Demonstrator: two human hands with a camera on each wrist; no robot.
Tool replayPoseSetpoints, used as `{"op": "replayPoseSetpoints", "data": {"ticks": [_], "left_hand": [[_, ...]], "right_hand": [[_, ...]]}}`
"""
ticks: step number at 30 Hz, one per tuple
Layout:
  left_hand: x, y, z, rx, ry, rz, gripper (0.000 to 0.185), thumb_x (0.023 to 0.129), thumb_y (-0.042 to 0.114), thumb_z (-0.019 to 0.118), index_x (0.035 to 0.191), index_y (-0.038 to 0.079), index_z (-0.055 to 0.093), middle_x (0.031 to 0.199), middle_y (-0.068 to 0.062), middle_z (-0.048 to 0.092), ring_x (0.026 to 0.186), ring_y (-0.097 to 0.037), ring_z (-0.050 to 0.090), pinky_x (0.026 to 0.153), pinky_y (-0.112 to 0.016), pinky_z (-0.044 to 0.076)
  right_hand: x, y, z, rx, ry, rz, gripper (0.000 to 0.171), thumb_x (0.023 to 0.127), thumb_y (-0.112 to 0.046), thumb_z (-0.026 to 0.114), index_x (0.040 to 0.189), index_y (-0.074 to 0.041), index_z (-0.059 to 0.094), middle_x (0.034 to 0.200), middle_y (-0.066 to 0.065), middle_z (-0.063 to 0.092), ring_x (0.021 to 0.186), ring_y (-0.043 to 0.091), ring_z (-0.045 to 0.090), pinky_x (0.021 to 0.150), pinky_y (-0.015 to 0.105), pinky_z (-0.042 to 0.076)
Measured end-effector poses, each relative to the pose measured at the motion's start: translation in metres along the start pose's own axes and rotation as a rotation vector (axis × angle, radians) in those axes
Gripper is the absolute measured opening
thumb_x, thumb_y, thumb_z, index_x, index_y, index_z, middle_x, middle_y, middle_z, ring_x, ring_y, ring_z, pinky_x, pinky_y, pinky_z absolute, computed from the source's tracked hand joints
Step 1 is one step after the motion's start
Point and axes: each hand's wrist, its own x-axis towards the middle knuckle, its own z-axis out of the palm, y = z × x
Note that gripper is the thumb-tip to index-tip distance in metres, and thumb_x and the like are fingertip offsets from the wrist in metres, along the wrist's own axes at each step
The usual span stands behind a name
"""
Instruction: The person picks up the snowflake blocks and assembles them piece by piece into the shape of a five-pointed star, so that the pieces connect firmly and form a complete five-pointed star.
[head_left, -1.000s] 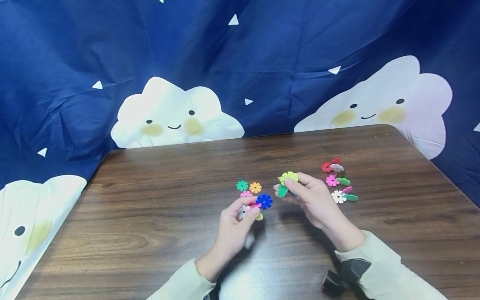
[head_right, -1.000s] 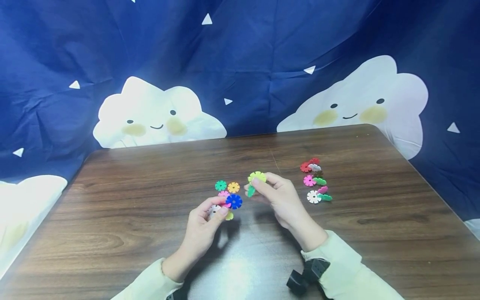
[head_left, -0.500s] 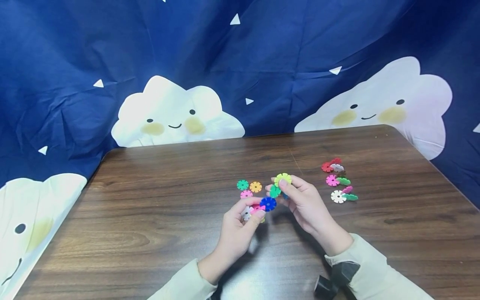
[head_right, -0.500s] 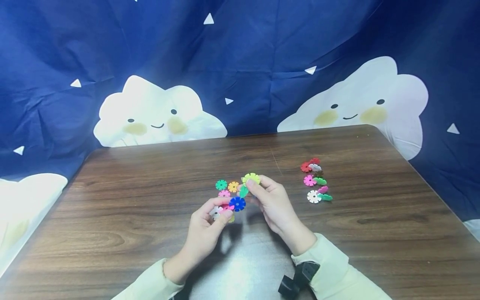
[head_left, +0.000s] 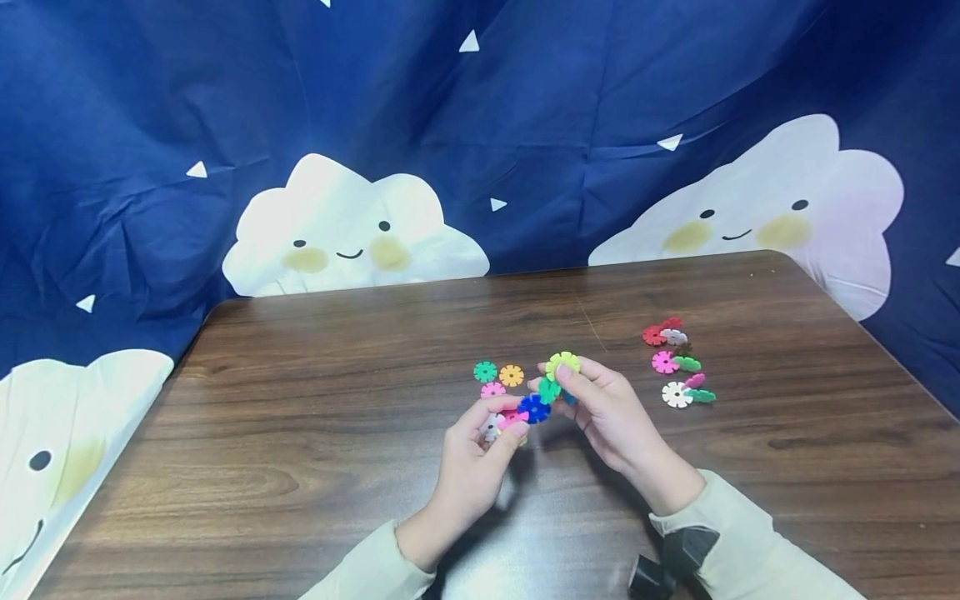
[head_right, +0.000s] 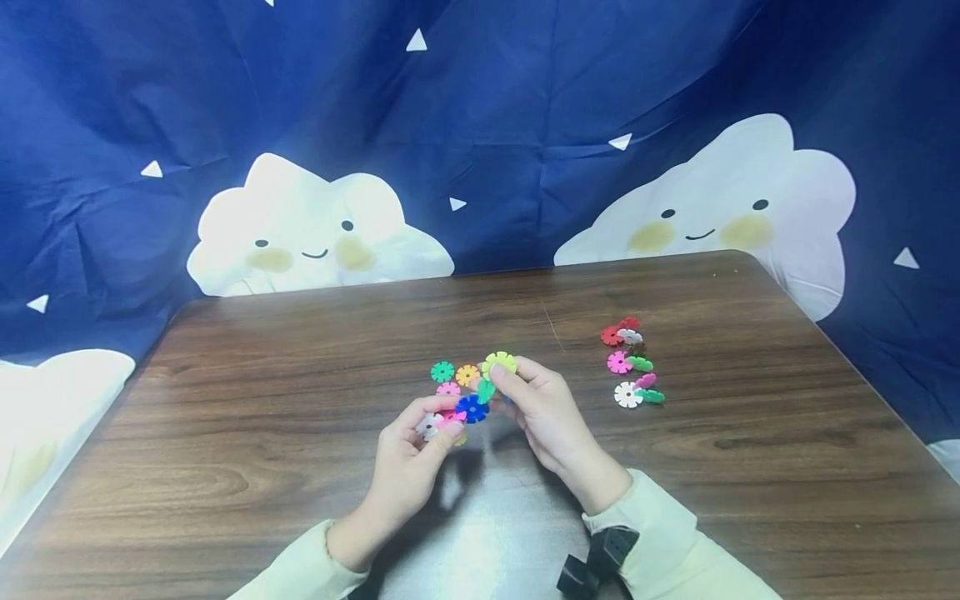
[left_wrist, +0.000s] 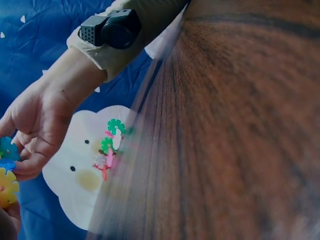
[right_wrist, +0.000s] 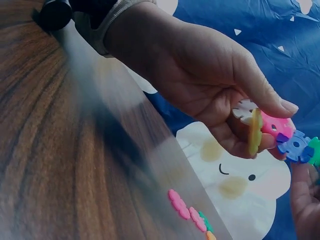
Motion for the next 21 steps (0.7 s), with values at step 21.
{"op": "replayPoseSetpoints", "data": {"ticks": [21], "left_hand": [[0.001,-0.003,-0.004,0.025,0.028,0.016,0.014,0.082,0.001,0.066,0.095,-0.003,0.063,0.104,-0.016,0.066,0.101,-0.016,0.060,0.080,-0.025,0.054]], "right_hand": [[0.007,-0.009,-0.019,0.087,-0.314,0.350,0.035,0.099,-0.024,0.043,0.126,-0.003,0.048,0.099,0.016,0.067,0.091,0.028,0.067,0.084,0.039,0.050]]}}
